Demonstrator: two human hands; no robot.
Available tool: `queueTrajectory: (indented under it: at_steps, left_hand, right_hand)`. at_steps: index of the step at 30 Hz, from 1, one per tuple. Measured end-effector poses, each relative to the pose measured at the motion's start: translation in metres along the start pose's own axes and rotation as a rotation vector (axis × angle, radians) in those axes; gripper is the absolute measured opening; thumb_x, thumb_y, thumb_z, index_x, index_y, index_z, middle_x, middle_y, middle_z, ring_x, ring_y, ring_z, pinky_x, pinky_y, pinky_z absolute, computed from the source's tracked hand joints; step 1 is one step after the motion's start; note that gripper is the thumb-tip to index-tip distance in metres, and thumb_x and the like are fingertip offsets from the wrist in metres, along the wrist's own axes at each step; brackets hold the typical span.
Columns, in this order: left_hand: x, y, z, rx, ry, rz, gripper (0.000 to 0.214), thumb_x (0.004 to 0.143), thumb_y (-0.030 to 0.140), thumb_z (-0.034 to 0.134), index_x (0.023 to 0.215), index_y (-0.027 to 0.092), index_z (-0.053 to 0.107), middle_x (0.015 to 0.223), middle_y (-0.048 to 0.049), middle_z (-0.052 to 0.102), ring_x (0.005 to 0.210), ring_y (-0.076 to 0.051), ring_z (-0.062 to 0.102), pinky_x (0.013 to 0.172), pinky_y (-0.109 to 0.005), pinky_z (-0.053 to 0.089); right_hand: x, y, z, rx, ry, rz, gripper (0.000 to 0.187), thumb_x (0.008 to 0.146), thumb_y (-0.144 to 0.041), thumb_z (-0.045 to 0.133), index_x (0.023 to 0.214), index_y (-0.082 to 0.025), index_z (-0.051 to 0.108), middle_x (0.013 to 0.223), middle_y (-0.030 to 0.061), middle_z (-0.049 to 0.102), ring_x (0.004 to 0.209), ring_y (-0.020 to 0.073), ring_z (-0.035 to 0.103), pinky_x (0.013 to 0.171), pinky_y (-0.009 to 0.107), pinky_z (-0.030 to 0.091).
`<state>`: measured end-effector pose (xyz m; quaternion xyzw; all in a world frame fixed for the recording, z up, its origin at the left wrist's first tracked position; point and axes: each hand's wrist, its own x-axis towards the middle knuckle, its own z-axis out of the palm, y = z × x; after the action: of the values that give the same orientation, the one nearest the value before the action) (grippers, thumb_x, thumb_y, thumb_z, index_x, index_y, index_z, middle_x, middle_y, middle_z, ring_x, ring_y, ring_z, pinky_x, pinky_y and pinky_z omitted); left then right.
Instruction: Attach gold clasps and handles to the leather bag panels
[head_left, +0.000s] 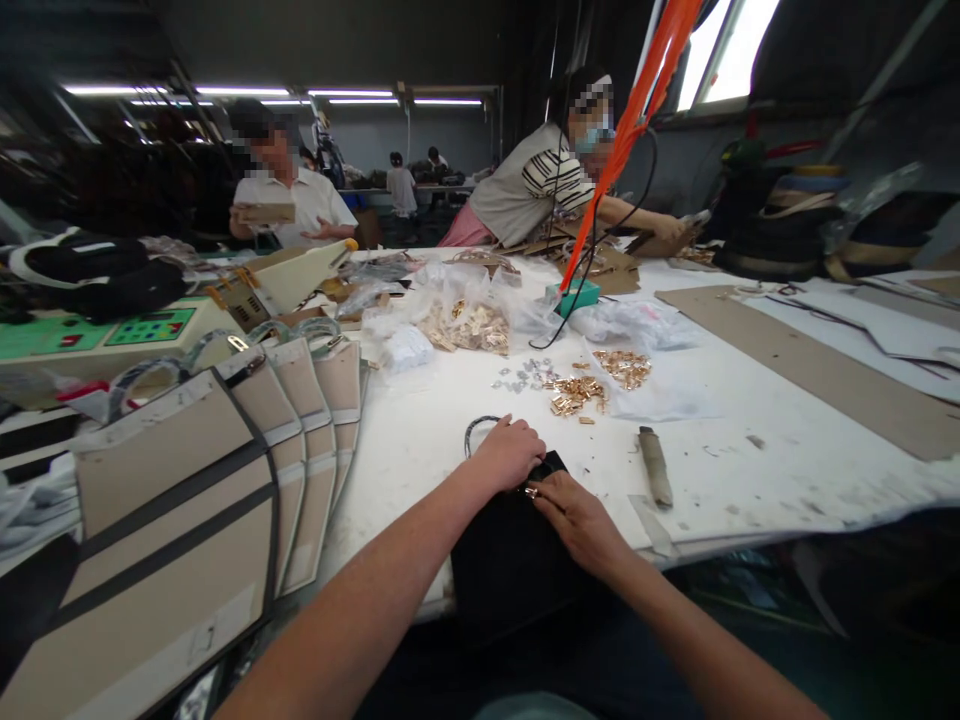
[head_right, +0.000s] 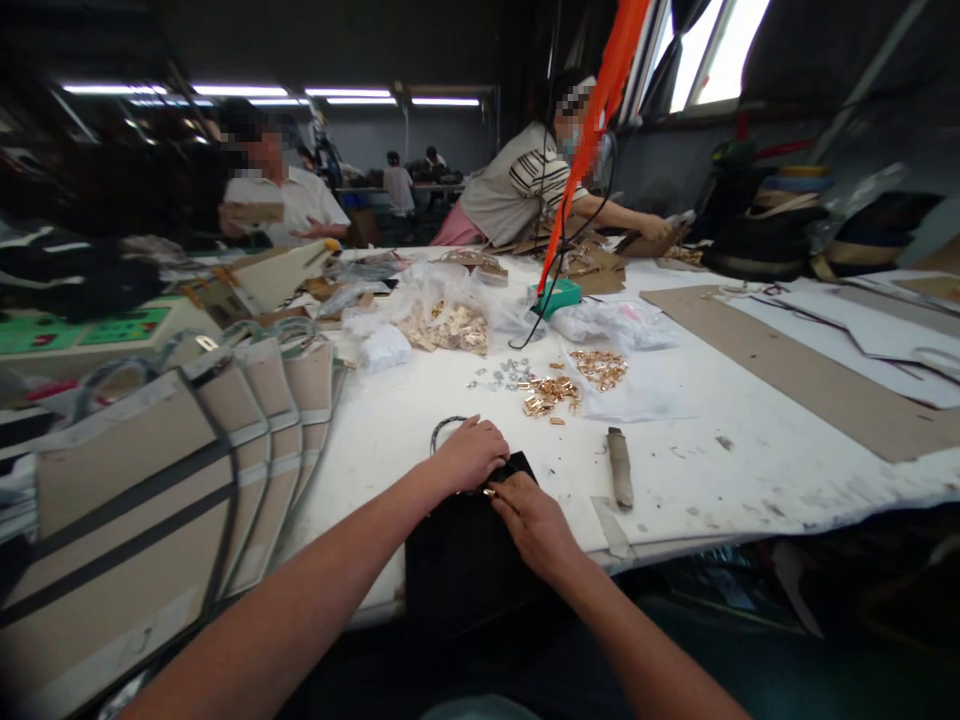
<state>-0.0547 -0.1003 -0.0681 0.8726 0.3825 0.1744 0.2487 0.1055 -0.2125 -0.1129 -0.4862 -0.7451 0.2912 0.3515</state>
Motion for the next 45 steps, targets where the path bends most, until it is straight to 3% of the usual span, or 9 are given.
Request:
queueTrajectory:
  at_steps: [5, 8, 12, 16, 20, 23, 28, 37, 45]
  left_hand:
    - [0.015, 0.015, -0.007, -0.092, 0.025, -0.001, 0.021, 0.065, 0.017, 0.080, 0.055, 0.027, 0.065, 0.070, -0.0054, 0.069, 0.092, -0.029, 0.065, 0.105, -0.042, 0.041]
    - [0.024, 0.028, -0.003, -0.150, 0.091, -0.042, 0.018, 0.061, 0.016, 0.084, 0.062, 0.029, 0.072, 0.062, -0.0022, 0.066, 0.078, -0.028, 0.066, 0.095, -0.041, 0.046]
    - [0.032, 0.045, 0.002, -0.238, 0.158, -0.135, 0.016, 0.071, 0.031, 0.083, 0.086, 0.025, 0.080, 0.071, -0.0068, 0.072, 0.074, -0.031, 0.070, 0.084, -0.041, 0.051]
    - [0.027, 0.047, -0.002, -0.583, 0.187, -0.182, 0.042, 0.086, 0.054, 0.070, 0.107, 0.019, 0.078, 0.089, -0.0103, 0.078, 0.074, -0.026, 0.071, 0.074, -0.035, 0.053]
    - [-0.001, 0.027, -0.001, -0.314, 0.275, -0.220, 0.028, 0.089, 0.047, 0.064, 0.088, 0.022, 0.076, 0.085, -0.0077, 0.076, 0.079, -0.025, 0.069, 0.079, -0.035, 0.053]
    - [-0.025, 0.013, 0.007, -0.121, 0.242, -0.274, 0.020, 0.072, 0.038, 0.082, 0.082, 0.022, 0.074, 0.087, -0.0105, 0.073, 0.091, -0.033, 0.068, 0.089, -0.042, 0.051]
    - [-0.033, 0.013, 0.014, 0.060, 0.120, -0.343, 0.040, 0.067, 0.042, 0.087, 0.099, 0.021, 0.072, 0.112, -0.0147, 0.071, 0.115, -0.039, 0.062, 0.100, -0.046, 0.049]
    - [-0.015, 0.006, 0.007, 0.146, -0.130, -0.459, 0.062, 0.064, 0.056, 0.085, 0.113, 0.018, 0.072, 0.113, -0.0124, 0.075, 0.105, -0.034, 0.070, 0.086, -0.038, 0.055]
    - [-0.016, 0.010, 0.004, 0.063, -0.152, -0.452, 0.042, 0.073, 0.043, 0.082, 0.108, 0.021, 0.073, 0.109, -0.0059, 0.077, 0.098, -0.026, 0.071, 0.078, -0.029, 0.052]
  right_hand:
    - [0.009, 0.003, 0.008, 0.009, 0.049, -0.006, 0.026, 0.100, -0.031, 0.056, 0.113, -0.030, 0.079, 0.108, 0.0063, 0.072, 0.098, 0.0234, 0.069, 0.089, 0.037, 0.059]
    - [0.014, 0.004, 0.011, 0.034, 0.123, 0.006, 0.025, 0.099, -0.032, 0.058, 0.112, -0.030, 0.079, 0.117, 0.0064, 0.074, 0.105, 0.0270, 0.071, 0.093, 0.041, 0.059]
    - [0.018, 0.004, 0.011, 0.049, 0.203, 0.031, 0.024, 0.098, -0.033, 0.058, 0.108, -0.028, 0.079, 0.117, 0.0074, 0.076, 0.106, 0.0285, 0.072, 0.095, 0.043, 0.058]
    - [0.021, 0.011, -0.002, 0.067, 0.312, 0.045, 0.024, 0.096, -0.038, 0.061, 0.102, -0.026, 0.081, 0.123, 0.0087, 0.074, 0.115, 0.0282, 0.070, 0.105, 0.046, 0.055]
    - [0.024, 0.026, -0.029, 0.183, 0.325, 0.262, 0.030, 0.090, -0.046, 0.067, 0.101, -0.021, 0.081, 0.106, 0.0098, 0.078, 0.089, 0.0266, 0.076, 0.078, 0.041, 0.065]
    - [0.027, 0.034, -0.046, 0.238, 0.258, 0.424, 0.036, 0.084, -0.048, 0.071, 0.101, -0.018, 0.081, 0.089, 0.0086, 0.080, 0.068, 0.0242, 0.075, 0.060, 0.036, 0.062]
    - [0.030, 0.029, -0.054, 0.014, 0.159, 0.350, 0.030, 0.083, -0.039, 0.068, 0.103, -0.021, 0.080, 0.079, 0.0025, 0.079, 0.070, 0.0224, 0.074, 0.071, 0.035, 0.057]
    - [0.028, 0.020, -0.047, -0.315, 0.024, 0.277, 0.021, 0.089, -0.031, 0.064, 0.104, -0.024, 0.077, 0.081, 0.0009, 0.076, 0.074, 0.0201, 0.069, 0.068, 0.030, 0.045]
    - [0.029, 0.008, -0.039, -0.490, 0.032, 0.257, 0.013, 0.089, -0.022, 0.067, 0.102, -0.024, 0.072, 0.081, -0.0005, 0.075, 0.077, 0.0197, 0.068, 0.067, 0.028, 0.038]
